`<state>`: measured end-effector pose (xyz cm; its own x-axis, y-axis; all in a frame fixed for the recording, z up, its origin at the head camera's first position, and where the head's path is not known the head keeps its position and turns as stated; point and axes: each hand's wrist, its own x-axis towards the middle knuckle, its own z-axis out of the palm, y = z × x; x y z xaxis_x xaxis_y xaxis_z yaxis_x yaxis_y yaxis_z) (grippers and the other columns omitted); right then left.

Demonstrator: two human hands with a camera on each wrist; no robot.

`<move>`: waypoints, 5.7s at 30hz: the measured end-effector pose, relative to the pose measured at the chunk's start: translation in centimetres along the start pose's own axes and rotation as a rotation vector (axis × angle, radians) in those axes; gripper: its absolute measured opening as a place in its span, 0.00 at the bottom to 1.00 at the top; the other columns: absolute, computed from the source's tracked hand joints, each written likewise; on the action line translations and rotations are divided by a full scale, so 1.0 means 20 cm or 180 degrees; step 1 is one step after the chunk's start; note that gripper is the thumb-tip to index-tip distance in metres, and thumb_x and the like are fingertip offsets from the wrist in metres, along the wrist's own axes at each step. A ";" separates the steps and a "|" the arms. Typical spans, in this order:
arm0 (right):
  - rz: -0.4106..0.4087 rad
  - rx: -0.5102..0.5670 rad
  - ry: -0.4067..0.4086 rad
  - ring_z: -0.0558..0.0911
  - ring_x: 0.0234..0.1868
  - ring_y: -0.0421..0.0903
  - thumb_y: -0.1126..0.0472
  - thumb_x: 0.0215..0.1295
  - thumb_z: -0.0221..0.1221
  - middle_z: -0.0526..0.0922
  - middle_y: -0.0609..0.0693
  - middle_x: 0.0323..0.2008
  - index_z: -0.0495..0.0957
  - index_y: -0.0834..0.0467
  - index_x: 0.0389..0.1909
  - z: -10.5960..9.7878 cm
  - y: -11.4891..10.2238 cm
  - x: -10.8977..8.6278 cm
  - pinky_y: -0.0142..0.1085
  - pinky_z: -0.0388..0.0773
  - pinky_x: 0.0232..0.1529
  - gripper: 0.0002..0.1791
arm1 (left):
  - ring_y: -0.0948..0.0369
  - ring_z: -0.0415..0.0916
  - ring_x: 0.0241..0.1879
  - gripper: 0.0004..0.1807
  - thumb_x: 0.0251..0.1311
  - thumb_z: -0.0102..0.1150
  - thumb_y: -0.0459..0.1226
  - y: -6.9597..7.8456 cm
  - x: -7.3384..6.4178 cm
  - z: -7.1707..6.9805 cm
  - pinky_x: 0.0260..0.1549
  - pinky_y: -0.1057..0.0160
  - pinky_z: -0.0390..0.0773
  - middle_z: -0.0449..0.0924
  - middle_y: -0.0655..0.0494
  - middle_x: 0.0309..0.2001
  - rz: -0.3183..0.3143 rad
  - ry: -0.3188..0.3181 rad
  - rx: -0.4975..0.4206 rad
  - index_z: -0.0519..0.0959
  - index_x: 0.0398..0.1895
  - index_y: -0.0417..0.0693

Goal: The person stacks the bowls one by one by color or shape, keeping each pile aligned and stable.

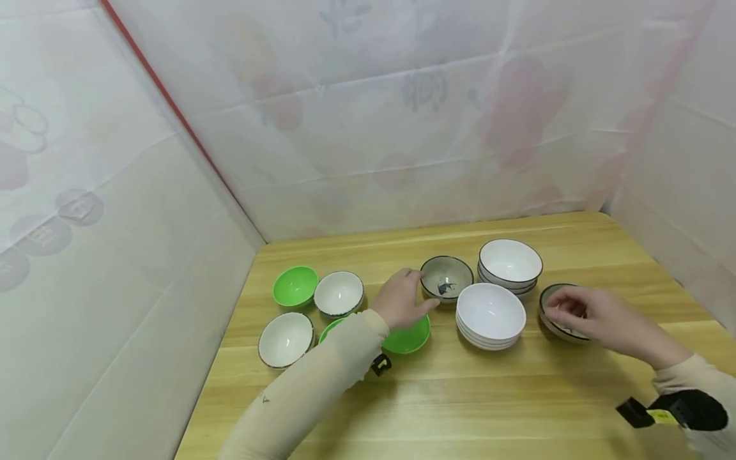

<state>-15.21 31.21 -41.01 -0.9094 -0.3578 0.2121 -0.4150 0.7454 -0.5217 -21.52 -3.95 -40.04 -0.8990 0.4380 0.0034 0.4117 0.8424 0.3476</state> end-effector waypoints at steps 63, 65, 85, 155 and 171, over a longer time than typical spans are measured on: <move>0.1295 0.0690 -0.0779 0.76 0.40 0.45 0.53 0.78 0.38 0.76 0.64 0.46 0.67 0.71 0.58 -0.01 0.60 -0.03 0.39 0.78 0.30 0.25 | 0.64 0.72 0.30 0.37 0.37 0.65 0.71 0.00 0.43 0.06 0.25 0.66 0.74 0.75 0.62 0.31 -0.0289 -0.0964 0.1072 0.77 0.38 0.50; 0.1326 0.0786 -0.0798 0.77 0.39 0.44 0.53 0.78 0.38 0.76 0.63 0.45 0.66 0.72 0.58 -0.01 0.60 -0.03 0.39 0.79 0.30 0.25 | 0.63 0.72 0.30 0.37 0.37 0.65 0.70 0.00 0.43 0.06 0.25 0.66 0.75 0.76 0.62 0.31 -0.0281 -0.0969 0.1057 0.77 0.38 0.50; 0.1345 0.1026 -0.0691 0.82 0.34 0.45 0.55 0.79 0.34 0.77 0.65 0.42 0.57 0.78 0.61 -0.11 0.62 -0.03 0.40 0.82 0.31 0.28 | 0.62 0.72 0.30 0.35 0.38 0.68 0.67 -0.06 0.43 0.05 0.28 0.66 0.75 0.76 0.60 0.31 -0.0204 -0.0956 0.0847 0.78 0.35 0.48; 0.0464 0.0365 -0.0780 0.75 0.48 0.59 0.60 0.74 0.47 0.77 0.65 0.48 0.74 0.70 0.53 0.04 -0.18 0.96 0.50 0.74 0.45 0.18 | 0.58 0.61 0.68 0.68 0.36 0.69 0.67 -0.15 0.35 -0.07 0.63 0.58 0.65 0.60 0.53 0.71 0.0264 -0.0203 0.0002 0.44 0.77 0.49; 0.0289 -0.0130 -0.0778 0.78 0.41 0.53 0.64 0.71 0.49 0.81 0.61 0.43 0.79 0.68 0.47 0.22 -0.20 1.04 0.47 0.75 0.41 0.14 | 0.57 0.70 0.60 0.61 0.36 0.72 0.64 -0.14 0.35 -0.04 0.58 0.59 0.70 0.71 0.53 0.62 0.0311 -0.0058 -0.0147 0.57 0.72 0.44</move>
<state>-32.29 18.42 -38.17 -0.9111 -0.4100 -0.0426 -0.3373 0.8009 -0.4947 -29.18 -3.49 -40.18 -0.8519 0.5233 0.0223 0.4895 0.7803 0.3892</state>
